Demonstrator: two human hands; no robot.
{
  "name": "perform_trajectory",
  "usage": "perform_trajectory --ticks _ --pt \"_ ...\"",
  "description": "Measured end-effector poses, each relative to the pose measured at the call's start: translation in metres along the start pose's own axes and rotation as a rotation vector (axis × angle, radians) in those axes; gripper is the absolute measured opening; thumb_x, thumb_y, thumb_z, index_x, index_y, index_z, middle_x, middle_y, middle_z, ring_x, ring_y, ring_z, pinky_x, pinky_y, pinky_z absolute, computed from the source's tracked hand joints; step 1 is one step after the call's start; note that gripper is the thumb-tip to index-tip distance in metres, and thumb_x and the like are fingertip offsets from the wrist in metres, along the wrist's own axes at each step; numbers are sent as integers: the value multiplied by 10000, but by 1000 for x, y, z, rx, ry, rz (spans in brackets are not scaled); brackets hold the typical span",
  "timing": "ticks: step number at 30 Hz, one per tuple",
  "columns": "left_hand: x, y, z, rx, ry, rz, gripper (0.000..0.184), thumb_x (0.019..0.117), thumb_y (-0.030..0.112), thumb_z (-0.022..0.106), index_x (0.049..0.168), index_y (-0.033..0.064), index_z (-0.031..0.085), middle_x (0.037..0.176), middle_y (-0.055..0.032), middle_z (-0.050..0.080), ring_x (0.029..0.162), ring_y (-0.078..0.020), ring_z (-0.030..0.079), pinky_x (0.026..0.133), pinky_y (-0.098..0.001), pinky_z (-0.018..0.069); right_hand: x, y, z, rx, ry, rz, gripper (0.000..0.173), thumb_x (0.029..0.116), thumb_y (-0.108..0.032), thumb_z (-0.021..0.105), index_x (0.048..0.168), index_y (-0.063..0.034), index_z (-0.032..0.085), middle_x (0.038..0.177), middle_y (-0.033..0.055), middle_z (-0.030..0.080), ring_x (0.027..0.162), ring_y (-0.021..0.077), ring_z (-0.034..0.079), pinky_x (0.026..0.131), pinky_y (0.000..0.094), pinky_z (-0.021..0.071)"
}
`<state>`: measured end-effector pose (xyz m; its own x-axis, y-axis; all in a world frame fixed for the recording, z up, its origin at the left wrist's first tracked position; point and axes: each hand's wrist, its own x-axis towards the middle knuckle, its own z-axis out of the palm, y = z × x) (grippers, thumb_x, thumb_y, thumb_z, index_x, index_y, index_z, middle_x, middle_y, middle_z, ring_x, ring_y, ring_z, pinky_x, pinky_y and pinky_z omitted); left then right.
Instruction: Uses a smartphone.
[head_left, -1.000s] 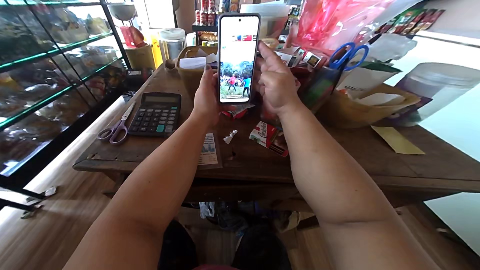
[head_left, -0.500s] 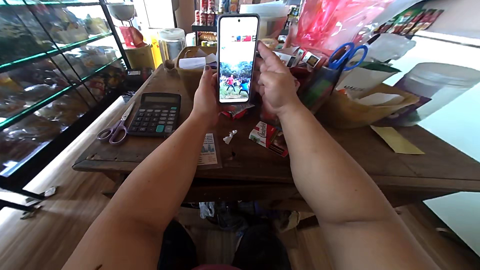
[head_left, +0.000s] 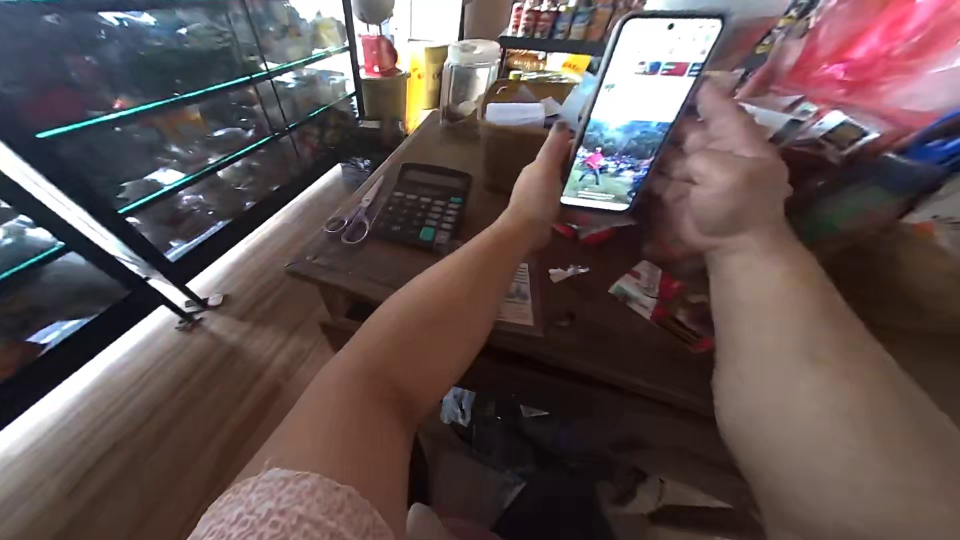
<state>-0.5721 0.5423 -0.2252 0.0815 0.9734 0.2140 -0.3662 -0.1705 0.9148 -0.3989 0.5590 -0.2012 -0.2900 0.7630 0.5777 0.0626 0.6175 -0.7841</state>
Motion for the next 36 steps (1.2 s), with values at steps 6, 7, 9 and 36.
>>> perform_trajectory --ticks 6,7,9,36 --pt "-2 1 7 -11 9 -22 673 1091 549 112 1367 125 555 1154 -102 690 924 -224 695 652 -404 585 -1 3 -3 28 55 11 746 900 17 373 1622 -60 201 1475 87 550 1257 154 606 984 362 563" --pt "-2 0 7 -11 7 -19 674 1089 551 105 1354 132 562 1141 -93 694 915 -220 696 648 -402 587 0 5 -4 42 45 3 745 895 22 372 1617 -46 202 1470 100 552 1251 166 612 982 373 566" --pt "-2 -1 6 -7 -1 -6 676 1087 548 88 1369 142 549 1162 -87 687 940 -222 693 665 -412 589 1 6 -6 49 33 -2 751 890 26 375 1618 -37 203 1475 117 551 1256 186 614 985 391 568" --pt "3 -2 5 12 -22 -16 726 1065 582 22 1389 174 527 1197 -85 686 967 -243 701 625 -408 584 3 6 -6 63 21 3 759 894 32 367 1628 -38 187 1522 126 505 1318 184 572 1040 391 536"
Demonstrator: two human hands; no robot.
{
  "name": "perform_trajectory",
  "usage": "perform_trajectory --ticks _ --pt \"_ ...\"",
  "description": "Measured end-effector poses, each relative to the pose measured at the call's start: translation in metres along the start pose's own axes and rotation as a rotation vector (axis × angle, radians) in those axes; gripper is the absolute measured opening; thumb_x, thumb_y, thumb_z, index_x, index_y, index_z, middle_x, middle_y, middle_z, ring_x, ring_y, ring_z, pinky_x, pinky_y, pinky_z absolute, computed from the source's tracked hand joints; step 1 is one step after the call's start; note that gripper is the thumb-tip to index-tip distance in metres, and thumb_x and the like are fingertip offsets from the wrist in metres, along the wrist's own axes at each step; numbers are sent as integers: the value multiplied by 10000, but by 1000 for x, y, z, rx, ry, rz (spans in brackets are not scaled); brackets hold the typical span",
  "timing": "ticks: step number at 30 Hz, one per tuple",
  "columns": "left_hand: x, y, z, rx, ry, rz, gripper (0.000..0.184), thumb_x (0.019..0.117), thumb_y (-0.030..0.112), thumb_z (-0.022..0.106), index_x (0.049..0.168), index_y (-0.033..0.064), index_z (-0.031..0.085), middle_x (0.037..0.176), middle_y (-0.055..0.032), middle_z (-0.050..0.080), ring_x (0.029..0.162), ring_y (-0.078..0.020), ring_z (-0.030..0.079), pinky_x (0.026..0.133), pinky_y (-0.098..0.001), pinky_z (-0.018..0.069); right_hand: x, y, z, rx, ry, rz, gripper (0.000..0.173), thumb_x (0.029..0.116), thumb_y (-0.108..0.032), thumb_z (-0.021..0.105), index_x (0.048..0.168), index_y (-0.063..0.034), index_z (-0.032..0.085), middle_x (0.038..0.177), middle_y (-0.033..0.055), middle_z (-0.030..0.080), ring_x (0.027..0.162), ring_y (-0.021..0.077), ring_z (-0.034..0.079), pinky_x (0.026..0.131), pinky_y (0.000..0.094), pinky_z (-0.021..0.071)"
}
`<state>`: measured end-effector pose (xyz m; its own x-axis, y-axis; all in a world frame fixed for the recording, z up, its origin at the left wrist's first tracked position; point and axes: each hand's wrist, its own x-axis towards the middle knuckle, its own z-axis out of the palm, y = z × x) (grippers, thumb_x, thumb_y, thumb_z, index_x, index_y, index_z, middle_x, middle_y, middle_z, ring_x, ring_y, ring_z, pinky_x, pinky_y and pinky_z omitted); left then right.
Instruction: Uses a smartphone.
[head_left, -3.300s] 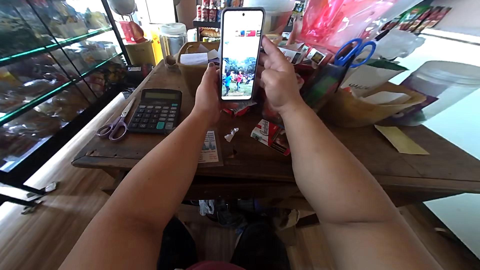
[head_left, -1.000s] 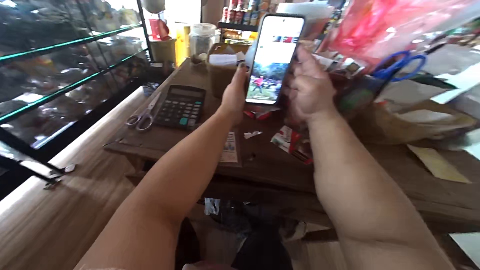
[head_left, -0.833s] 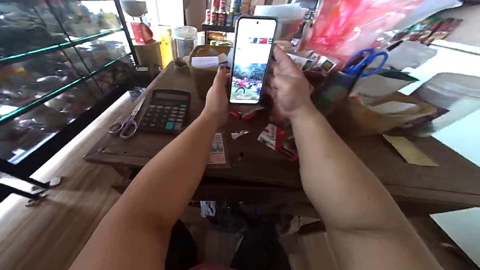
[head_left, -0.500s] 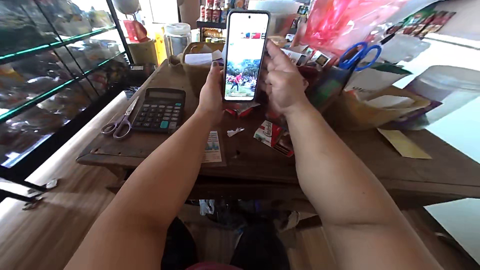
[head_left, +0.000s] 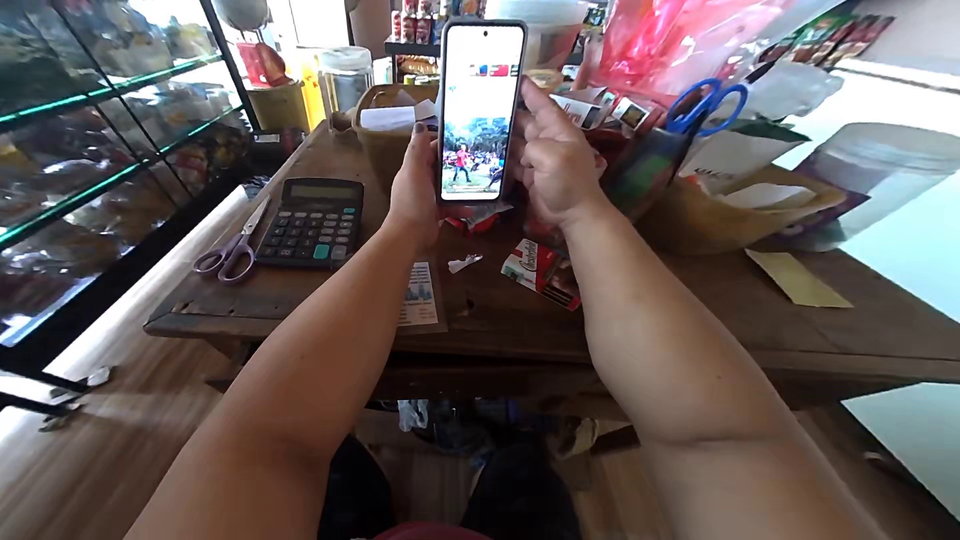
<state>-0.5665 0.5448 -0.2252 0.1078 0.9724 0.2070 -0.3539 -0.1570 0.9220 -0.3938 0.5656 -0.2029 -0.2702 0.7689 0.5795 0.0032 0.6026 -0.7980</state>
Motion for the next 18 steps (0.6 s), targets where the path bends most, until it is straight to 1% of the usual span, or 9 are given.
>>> perform_trajectory --ticks 3,6,8,12,15,18 --pt "-1 0 0 -5 -5 1 720 1066 582 25 1384 175 527 1191 -78 689 962 -232 705 625 -392 588 0 0 0 10 -9 -8 761 897 34 362 1631 -36 174 1535 131 490 1336 185 558 1060 392 525" --pt "0 0 1 -6 1 -8 723 1068 574 22 1372 161 533 1176 -83 689 951 -237 703 636 -393 588 -1 -1 1 26 -3 -2 763 889 48 364 1627 -41 193 1517 131 510 1313 189 579 1036 389 542" --pt "0 0 1 -7 10 -11 720 1068 578 25 1351 164 542 1167 -76 691 950 -231 704 645 -398 592 0 0 0 27 -4 -1 758 895 51 359 1629 -44 192 1526 125 503 1323 183 568 1043 382 534" --pt "0 0 0 -13 -16 -8 716 1068 578 33 1387 167 524 1191 -74 684 982 -231 698 673 -407 597 -1 -1 0 18 2 0 742 903 41 356 1624 -32 200 1516 127 516 1324 190 569 1046 395 533" --pt "1 0 1 -28 7 -17 736 1063 592 28 1347 172 561 1154 -75 702 951 -235 708 659 -413 597 -1 -1 -1 29 0 7 750 895 39 359 1625 -36 204 1519 123 514 1320 186 572 1045 393 533" --pt "1 0 1 -36 9 -20 725 1066 586 32 1328 170 564 1137 -72 706 922 -231 713 629 -395 596 -1 -2 -1 40 -4 14 761 884 38 358 1624 -40 199 1519 127 506 1307 181 575 1031 384 534"
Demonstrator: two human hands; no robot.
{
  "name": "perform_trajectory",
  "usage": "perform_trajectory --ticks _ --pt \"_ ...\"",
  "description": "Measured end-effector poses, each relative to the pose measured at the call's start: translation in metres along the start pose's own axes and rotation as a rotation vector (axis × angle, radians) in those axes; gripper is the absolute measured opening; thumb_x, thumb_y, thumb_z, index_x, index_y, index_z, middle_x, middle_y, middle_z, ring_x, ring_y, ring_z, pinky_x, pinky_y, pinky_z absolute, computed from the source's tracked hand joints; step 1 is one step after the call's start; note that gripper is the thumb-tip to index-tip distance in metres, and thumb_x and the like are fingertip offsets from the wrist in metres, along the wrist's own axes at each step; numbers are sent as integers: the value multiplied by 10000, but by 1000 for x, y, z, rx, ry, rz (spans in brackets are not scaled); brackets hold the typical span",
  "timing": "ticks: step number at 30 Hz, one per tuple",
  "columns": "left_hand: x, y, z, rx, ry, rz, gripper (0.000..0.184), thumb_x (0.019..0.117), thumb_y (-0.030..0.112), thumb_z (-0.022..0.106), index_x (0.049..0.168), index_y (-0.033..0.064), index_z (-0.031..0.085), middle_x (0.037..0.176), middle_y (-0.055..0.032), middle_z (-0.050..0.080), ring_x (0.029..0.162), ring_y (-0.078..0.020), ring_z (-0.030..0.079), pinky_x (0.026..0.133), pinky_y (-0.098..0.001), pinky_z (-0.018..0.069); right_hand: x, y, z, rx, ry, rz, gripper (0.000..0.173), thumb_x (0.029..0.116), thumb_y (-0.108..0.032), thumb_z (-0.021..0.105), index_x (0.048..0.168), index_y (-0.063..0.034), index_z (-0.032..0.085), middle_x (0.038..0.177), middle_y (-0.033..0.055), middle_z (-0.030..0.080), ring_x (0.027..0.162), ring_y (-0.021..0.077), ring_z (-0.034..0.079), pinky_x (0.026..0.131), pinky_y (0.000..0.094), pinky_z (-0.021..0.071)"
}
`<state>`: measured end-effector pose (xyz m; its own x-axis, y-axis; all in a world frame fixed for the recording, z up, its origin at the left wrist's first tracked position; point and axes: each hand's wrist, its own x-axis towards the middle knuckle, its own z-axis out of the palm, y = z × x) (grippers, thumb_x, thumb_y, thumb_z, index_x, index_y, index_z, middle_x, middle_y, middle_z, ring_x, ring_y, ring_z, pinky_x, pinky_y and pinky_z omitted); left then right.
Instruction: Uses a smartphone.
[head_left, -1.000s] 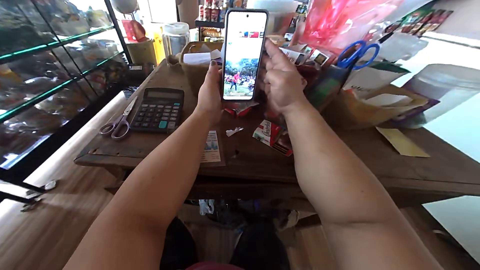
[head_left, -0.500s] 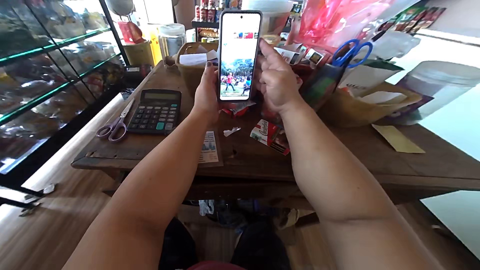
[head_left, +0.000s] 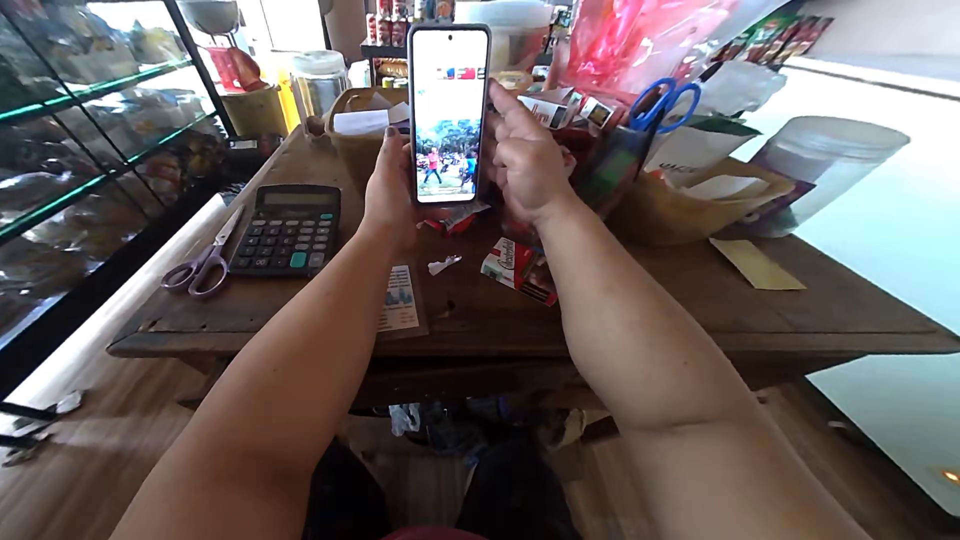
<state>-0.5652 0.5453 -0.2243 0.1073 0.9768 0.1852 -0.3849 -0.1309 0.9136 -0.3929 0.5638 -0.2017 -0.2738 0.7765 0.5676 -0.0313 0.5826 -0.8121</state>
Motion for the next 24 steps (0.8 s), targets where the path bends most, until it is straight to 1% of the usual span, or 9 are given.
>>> perform_trajectory --ticks 1,5,8,11,16,19,22,24 --pt "0 0 0 -2 3 0 722 1066 585 32 1320 170 565 1125 -70 709 908 -227 716 615 -388 596 0 0 0 6 1 1 759 884 40 359 1623 -39 202 1515 134 510 1301 192 583 1026 395 542" --pt "-1 1 0 -3 -2 -2 718 1067 580 28 1346 176 552 1142 -72 704 924 -227 712 627 -391 594 0 0 0 30 -5 10 750 899 50 357 1625 -41 194 1530 137 493 1296 209 590 1014 410 553" --pt "-1 1 0 4 -10 4 714 1068 574 25 1344 178 550 1149 -65 702 932 -223 709 629 -386 591 0 0 0 25 -4 5 745 900 46 354 1624 -39 199 1522 139 500 1297 205 588 1018 408 548" --pt "-2 1 0 18 -7 22 710 1073 560 28 1332 157 552 1130 -63 706 918 -214 713 621 -378 594 -1 -1 0 -7 5 5 749 893 14 360 1624 -42 205 1511 127 513 1302 178 579 1033 394 536" --pt "-3 1 1 11 -5 9 704 1072 569 40 1347 163 545 1158 -67 695 955 -222 705 659 -398 596 0 1 0 -2 8 -2 751 895 14 359 1625 -38 194 1498 135 524 1276 184 599 1015 392 546" --pt "-3 1 1 4 -4 17 698 1072 568 37 1324 173 554 1142 -58 698 944 -215 706 635 -389 592 -1 -1 1 4 2 15 743 900 27 345 1625 -46 196 1493 128 529 1279 185 596 1017 389 543" --pt "-3 1 1 1 -12 14 709 1069 568 26 1345 171 544 1154 -65 695 949 -218 705 641 -391 591 -2 -3 1 10 -4 9 744 897 26 346 1623 -44 199 1484 124 540 1270 180 602 1013 383 545" --pt "-2 1 0 2 -17 16 719 1067 571 18 1339 174 553 1148 -60 703 942 -213 709 634 -384 593 -1 -2 1 14 -3 -10 751 885 30 347 1619 -31 201 1475 131 547 1249 180 618 999 382 556"
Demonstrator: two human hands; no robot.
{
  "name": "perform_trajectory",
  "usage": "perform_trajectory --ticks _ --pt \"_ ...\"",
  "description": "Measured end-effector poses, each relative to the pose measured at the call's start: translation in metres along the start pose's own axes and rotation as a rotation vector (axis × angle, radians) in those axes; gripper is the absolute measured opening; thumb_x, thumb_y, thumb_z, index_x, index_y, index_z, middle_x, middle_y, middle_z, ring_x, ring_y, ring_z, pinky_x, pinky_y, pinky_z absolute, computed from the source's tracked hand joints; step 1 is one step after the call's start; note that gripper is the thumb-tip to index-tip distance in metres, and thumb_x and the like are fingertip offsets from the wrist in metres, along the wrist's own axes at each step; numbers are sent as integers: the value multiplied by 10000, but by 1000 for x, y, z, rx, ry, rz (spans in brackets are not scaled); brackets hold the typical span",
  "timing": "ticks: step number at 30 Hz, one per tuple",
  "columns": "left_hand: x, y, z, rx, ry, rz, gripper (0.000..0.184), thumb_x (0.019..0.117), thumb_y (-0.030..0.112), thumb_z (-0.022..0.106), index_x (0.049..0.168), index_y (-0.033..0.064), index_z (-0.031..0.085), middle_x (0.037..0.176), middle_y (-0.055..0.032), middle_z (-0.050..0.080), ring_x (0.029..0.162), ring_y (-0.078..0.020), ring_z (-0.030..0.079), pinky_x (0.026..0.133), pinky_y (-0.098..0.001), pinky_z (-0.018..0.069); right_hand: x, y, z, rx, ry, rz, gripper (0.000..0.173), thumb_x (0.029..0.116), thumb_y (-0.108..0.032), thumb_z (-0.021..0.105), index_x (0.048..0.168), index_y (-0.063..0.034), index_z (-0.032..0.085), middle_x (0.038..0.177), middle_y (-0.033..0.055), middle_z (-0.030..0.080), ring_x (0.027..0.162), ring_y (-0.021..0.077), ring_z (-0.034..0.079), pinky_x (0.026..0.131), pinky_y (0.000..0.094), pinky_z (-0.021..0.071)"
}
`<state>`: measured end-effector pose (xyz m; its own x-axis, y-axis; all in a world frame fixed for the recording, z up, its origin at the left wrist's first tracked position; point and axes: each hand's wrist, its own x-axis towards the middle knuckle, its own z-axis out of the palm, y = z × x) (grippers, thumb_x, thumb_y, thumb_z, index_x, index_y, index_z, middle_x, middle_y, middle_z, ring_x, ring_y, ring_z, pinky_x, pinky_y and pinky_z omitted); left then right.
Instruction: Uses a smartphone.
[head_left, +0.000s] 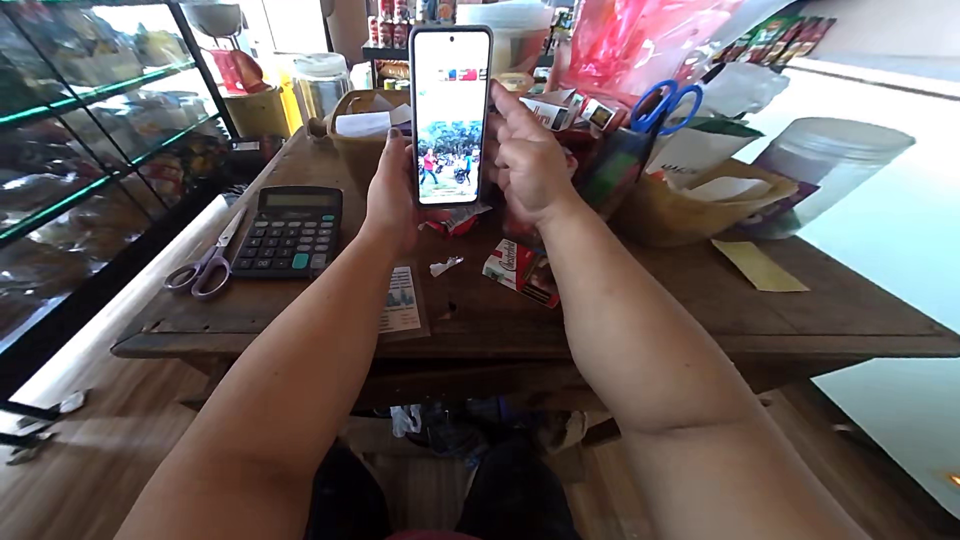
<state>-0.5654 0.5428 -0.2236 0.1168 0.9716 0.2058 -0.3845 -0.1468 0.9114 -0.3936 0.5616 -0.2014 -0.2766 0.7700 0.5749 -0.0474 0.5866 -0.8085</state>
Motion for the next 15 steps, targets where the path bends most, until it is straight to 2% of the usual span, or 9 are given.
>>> perform_trajectory --ticks 15 --pt "0 0 -1 16 -25 7 723 1068 564 8 1337 172 552 1158 -54 700 943 -206 709 633 -371 594 2 2 -1 -6 -3 4 747 898 37 339 1626 -40 189 1499 129 528 1295 201 591 1029 405 542"
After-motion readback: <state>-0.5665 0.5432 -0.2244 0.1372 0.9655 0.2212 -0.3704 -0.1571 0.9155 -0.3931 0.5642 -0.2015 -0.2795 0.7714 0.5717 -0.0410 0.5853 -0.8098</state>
